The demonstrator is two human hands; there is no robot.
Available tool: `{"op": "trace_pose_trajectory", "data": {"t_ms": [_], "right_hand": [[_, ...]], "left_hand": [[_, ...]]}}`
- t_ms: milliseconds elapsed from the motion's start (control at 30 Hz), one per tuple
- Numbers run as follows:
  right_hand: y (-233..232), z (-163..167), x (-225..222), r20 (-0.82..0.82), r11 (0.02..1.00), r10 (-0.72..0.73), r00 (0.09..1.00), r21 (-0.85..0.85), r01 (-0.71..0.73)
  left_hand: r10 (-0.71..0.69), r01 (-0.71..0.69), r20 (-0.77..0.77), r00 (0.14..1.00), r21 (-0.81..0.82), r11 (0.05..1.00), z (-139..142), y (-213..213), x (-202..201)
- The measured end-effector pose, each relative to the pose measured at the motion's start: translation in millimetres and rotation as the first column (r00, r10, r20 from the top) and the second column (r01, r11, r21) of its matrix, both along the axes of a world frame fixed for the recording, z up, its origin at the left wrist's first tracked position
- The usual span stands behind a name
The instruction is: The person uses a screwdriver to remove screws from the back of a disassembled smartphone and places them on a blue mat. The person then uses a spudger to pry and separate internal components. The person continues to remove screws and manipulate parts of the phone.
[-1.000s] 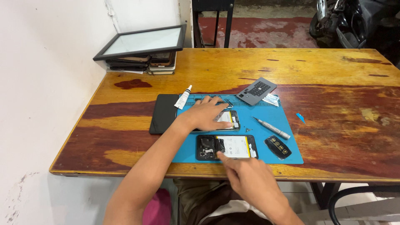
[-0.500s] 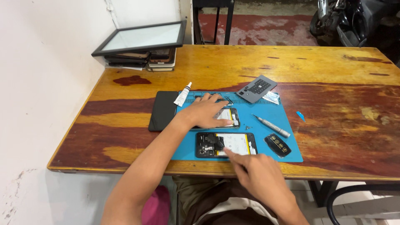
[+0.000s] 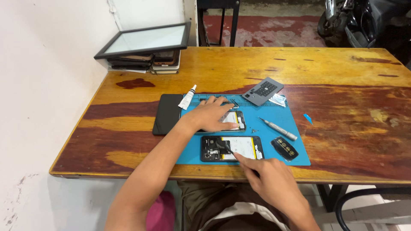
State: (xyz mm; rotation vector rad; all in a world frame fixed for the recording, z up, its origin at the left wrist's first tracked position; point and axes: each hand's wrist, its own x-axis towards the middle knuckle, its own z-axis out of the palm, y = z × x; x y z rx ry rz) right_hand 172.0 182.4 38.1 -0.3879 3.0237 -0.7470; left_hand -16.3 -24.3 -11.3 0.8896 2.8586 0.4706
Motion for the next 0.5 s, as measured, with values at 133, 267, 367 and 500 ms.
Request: {"op": "trace_pose_trajectory", "data": {"t_ms": [133, 267, 367, 500], "right_hand": [[-16.0, -13.3, -6.1, -0.166, 0.990, 0.108, 0.980, -0.070, -0.121], [-26.4, -23.8, -0.5, -0.201, 0.972, 0.216, 0.955, -0.048, -0.230], [-27.9, -25.6, 6.7, -0.234, 0.955, 0.261, 0.937, -0.077, -0.285], [-19.3, -19.2, 13.5, -0.112, 0.964, 0.244, 0.963, -0.080, -0.254]], "left_hand": [[0.004, -0.005, -0.007, 1.000, -0.022, 1.000, 2.4, 0.0, 0.4], [-0.004, 0.004, -0.012, 1.000, -0.018, 1.000, 2.0, 0.4, 2.1], [0.000, -0.001, -0.016, 1.000, -0.037, 0.999, 1.9, 1.4, 0.4], [-0.002, 0.002, -0.015, 1.000, -0.030, 1.000, 0.9, 1.1, 1.0]]}}
